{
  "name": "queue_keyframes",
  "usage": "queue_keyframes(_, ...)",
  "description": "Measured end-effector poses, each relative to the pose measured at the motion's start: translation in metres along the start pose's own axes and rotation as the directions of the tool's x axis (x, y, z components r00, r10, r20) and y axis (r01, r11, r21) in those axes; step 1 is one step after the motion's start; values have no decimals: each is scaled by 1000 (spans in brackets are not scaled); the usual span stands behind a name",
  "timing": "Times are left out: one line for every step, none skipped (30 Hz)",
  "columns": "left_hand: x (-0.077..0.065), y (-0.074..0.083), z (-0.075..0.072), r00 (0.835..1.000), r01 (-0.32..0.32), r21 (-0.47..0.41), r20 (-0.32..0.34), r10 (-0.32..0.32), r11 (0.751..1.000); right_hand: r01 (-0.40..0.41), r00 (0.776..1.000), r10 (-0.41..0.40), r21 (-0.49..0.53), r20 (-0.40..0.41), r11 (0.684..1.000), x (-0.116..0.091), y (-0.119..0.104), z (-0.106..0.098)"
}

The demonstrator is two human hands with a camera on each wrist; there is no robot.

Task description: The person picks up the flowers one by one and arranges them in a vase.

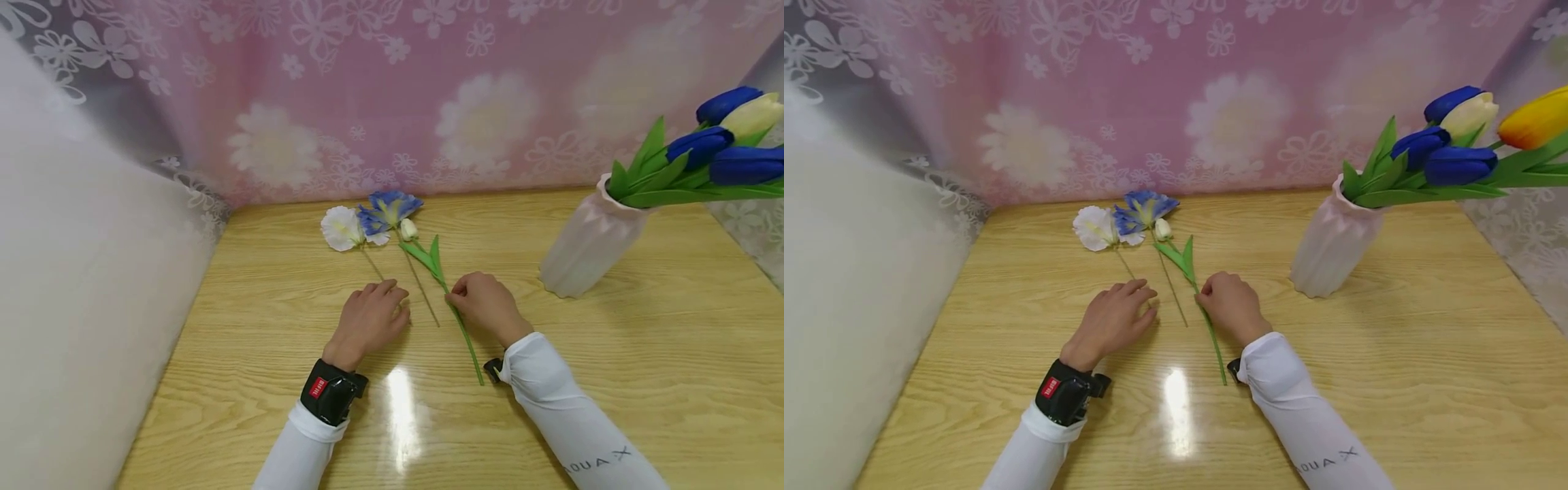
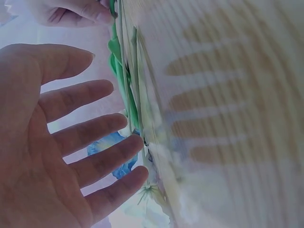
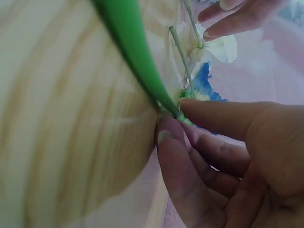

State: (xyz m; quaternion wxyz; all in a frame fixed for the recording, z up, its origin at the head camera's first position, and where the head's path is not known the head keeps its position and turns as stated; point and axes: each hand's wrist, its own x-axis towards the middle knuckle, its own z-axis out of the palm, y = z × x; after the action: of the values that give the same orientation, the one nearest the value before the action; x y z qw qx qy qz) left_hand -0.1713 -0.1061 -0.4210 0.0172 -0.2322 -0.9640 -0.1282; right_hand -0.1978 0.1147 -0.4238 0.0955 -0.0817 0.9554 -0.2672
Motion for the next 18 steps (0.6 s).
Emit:
queue_keyframes(0, 0, 0, 1000, 1, 0, 0, -1, 1000, -5, 1000, 5, 3, 7, 1000, 0, -1, 0)
queue_keyframes(-1, 0, 0, 1000, 2, 0, 3, -2, 1000, -8, 1000, 8, 8, 16, 1000, 1, -1, 0)
queue_keyframes(-1, -1, 0, 1000, 5, -2, 7, -5, 1000, -9, 1000, 9, 13, 22, 1000, 1, -1, 0)
queue_keyframes(-1, -1, 0, 1000, 5, -5, 9, -5, 1000, -12, 1000, 12, 20, 28, 1000, 1, -1, 0)
queue_keyframes(-1, -1, -1, 1000, 4, -7, 9, -4, 1000, -14, 999, 13, 28, 32, 1000, 1, -1, 0)
queue_keyframes(-1, -1, -1, 1000, 2, -10, 9, -2, 1000, -15, 999, 14, 35, 37, 999, 1, -1, -1)
queue_keyframes(-1, -2, -1, 1000, -2, -13, 5, 2, 1000, -16, 999, 14, 40, 41, 999, 1, 0, -2)
queue_keyframes(-2, -2, -1, 1000, -5, -14, 3, 5, 1000, -18, 999, 15, 47, 47, 999, 2, 1, -2)
queue_keyframes(-2, -2, -1, 1000, -7, -16, 0, 7, 1000, -22, 998, 19, 59, 55, 998, 1, 3, -3)
queue_keyframes(-2, -2, -2, 1000, -10, -19, -4, 10, 1000, -26, 998, 21, 72, 63, 997, 1, 4, -4)
queue_keyframes(-2, -2, -2, 1000, -10, -19, -5, 10, 1000, -29, 997, 23, 88, 69, 996, 0, 6, -6)
queue_keyframes(-2, -2, -2, 1000, -10, -19, -6, 9, 1000, -36, 997, 28, 107, 74, 994, 0, 8, -8)
queue_keyframes(-3, -2, -2, 1000, -8, -19, -7, 8, 1000, -43, 996, 33, 130, 77, 991, -2, 10, -10)
queue_keyframes(-3, -2, -3, 1000, -5, -21, -5, 5, 1000, -51, 996, 38, 164, 81, 985, -3, 11, -13)
queue_keyframes(-3, -2, -3, 1000, -1, -24, -4, 1, 1000, -55, 996, 41, 193, 77, 980, -4, 12, -17)
queue_keyframes(-3, -2, -4, 1000, 0, -25, -4, 0, 1000, -57, 997, 43, 223, 68, 973, -6, 12, -21)
queue_keyframes(-3, -2, -4, 1000, 2, -28, -3, -2, 1000, -58, 998, 47, 250, 51, 966, -8, 12, -26)
queue_keyframes(-4, -2, -4, 1000, 3, -31, -4, -3, 1000, -61, 998, 54, 272, 31, 960, -10, 12, -31)
